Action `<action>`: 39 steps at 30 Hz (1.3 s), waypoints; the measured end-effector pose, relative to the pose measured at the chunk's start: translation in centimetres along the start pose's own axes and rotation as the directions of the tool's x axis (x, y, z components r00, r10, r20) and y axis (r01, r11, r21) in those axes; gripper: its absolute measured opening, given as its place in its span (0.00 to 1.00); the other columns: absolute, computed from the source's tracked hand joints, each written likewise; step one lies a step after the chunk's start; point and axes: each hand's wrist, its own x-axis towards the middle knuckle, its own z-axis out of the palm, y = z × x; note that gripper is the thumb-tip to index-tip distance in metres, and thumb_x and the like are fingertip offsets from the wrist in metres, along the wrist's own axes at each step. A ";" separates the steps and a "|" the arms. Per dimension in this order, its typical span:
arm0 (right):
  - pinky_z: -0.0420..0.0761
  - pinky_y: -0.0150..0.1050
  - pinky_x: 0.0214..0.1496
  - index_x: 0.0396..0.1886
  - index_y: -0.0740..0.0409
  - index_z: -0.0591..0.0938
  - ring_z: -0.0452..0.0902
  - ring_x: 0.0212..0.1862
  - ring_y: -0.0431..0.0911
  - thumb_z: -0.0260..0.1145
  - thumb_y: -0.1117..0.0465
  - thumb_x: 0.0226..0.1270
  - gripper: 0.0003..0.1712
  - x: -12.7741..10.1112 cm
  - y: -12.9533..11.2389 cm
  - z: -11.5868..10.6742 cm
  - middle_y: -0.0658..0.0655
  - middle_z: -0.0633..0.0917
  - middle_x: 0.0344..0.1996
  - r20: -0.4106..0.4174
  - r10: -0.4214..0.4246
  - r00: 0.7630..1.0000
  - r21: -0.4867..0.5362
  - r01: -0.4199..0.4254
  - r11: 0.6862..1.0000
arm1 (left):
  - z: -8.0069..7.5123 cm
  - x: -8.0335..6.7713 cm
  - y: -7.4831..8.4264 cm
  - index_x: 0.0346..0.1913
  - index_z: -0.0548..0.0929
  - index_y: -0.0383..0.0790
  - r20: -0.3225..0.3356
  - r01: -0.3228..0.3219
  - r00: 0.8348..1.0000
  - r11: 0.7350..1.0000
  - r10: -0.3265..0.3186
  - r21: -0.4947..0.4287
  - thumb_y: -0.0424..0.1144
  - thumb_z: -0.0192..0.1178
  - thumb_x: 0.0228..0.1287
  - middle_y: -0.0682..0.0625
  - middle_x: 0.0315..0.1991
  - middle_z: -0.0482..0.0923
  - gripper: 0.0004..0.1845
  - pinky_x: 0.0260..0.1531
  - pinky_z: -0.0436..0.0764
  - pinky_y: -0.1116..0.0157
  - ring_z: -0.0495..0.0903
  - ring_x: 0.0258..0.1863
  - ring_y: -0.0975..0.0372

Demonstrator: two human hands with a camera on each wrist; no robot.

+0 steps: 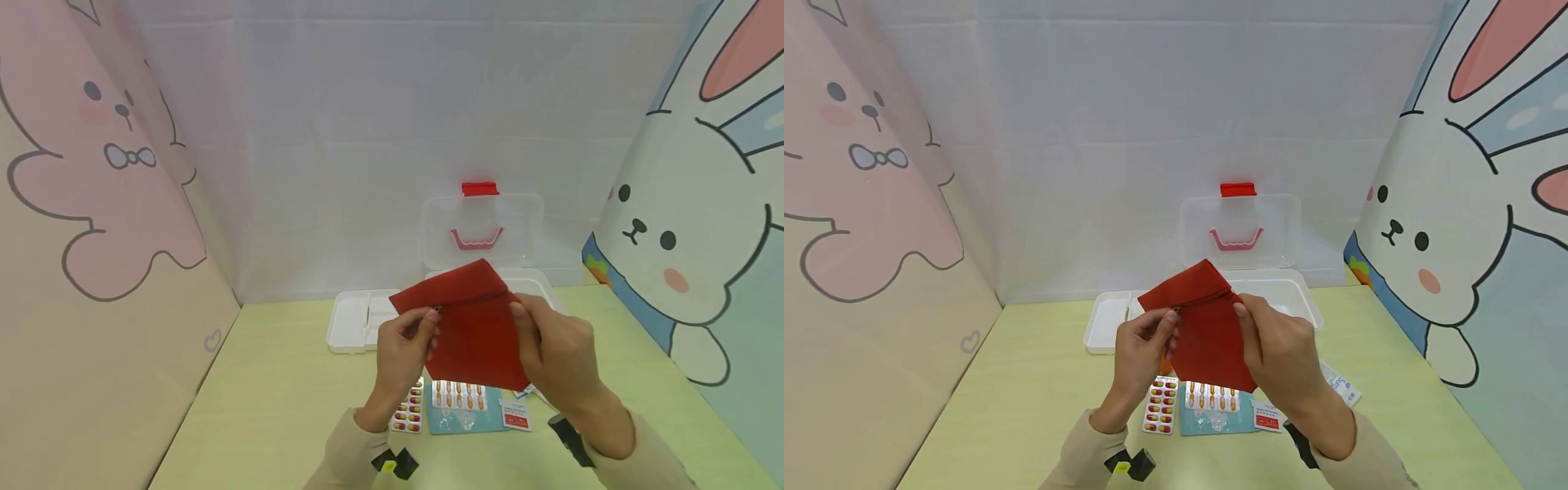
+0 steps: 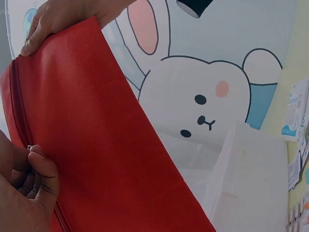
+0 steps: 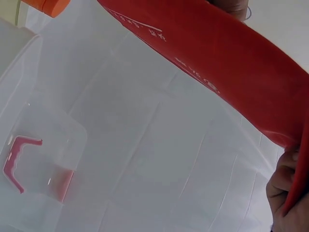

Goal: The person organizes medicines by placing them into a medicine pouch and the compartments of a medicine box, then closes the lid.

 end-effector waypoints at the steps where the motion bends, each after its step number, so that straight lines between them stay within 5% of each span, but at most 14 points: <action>1: 0.83 0.51 0.23 0.37 0.70 0.80 0.86 0.26 0.55 0.49 0.48 0.78 0.28 0.0 0.0 0.0 0.64 0.88 0.28 -0.005 -0.001 1.000 -0.002 0.001 1.000 | -0.2 0.0 -0.1 0.37 0.84 0.29 -0.005 0.008 1.000 1.000 -0.008 0.002 0.36 0.62 0.67 0.33 0.24 0.77 0.10 0.17 0.76 0.73 0.73 0.17 0.68; 13: 0.82 0.52 0.24 0.38 0.70 0.80 0.86 0.25 0.55 0.48 0.48 0.78 0.29 -0.1 0.2 -0.4 0.64 0.88 0.28 -0.034 0.006 0.999 -0.010 -0.007 1.000 | -1.5 -0.2 -1.2 0.36 0.85 0.30 -0.058 0.097 0.994 0.995 -0.096 0.015 0.37 0.63 0.66 0.34 0.24 0.77 0.10 0.16 0.72 0.76 0.73 0.17 0.68; 22: 0.83 0.49 0.26 0.36 0.70 0.80 0.84 0.24 0.57 0.49 0.48 0.78 0.28 -0.3 0.2 -0.6 0.64 0.87 0.27 -0.070 0.028 0.997 -0.027 -0.030 0.999 | -2.6 -0.3 -2.0 0.37 0.85 0.30 -0.086 0.096 0.992 0.994 -0.091 0.054 0.36 0.63 0.65 0.35 0.24 0.78 0.09 0.17 0.74 0.76 0.74 0.16 0.67; 30: 0.84 0.35 0.34 0.35 0.71 0.81 0.83 0.22 0.57 0.50 0.47 0.77 0.29 -0.3 0.5 -0.9 0.65 0.87 0.26 -0.112 0.048 0.993 -0.035 -0.053 0.998 | -3.4 -0.2 -2.4 0.38 0.86 0.29 -0.110 0.117 0.988 0.991 -0.109 0.065 0.33 0.62 0.65 0.31 0.25 0.77 0.08 0.17 0.75 0.76 0.74 0.16 0.68; 39: 0.84 0.37 0.31 0.34 0.70 0.81 0.83 0.22 0.57 0.51 0.46 0.76 0.29 -0.5 0.7 -1.0 0.65 0.87 0.25 -0.134 0.053 0.990 -0.044 -0.060 0.997 | -3.8 -0.3 -3.0 0.38 0.86 0.31 -0.114 0.131 0.986 0.987 -0.120 0.093 0.33 0.62 0.66 0.36 0.24 0.77 0.07 0.17 0.76 0.75 0.73 0.17 0.67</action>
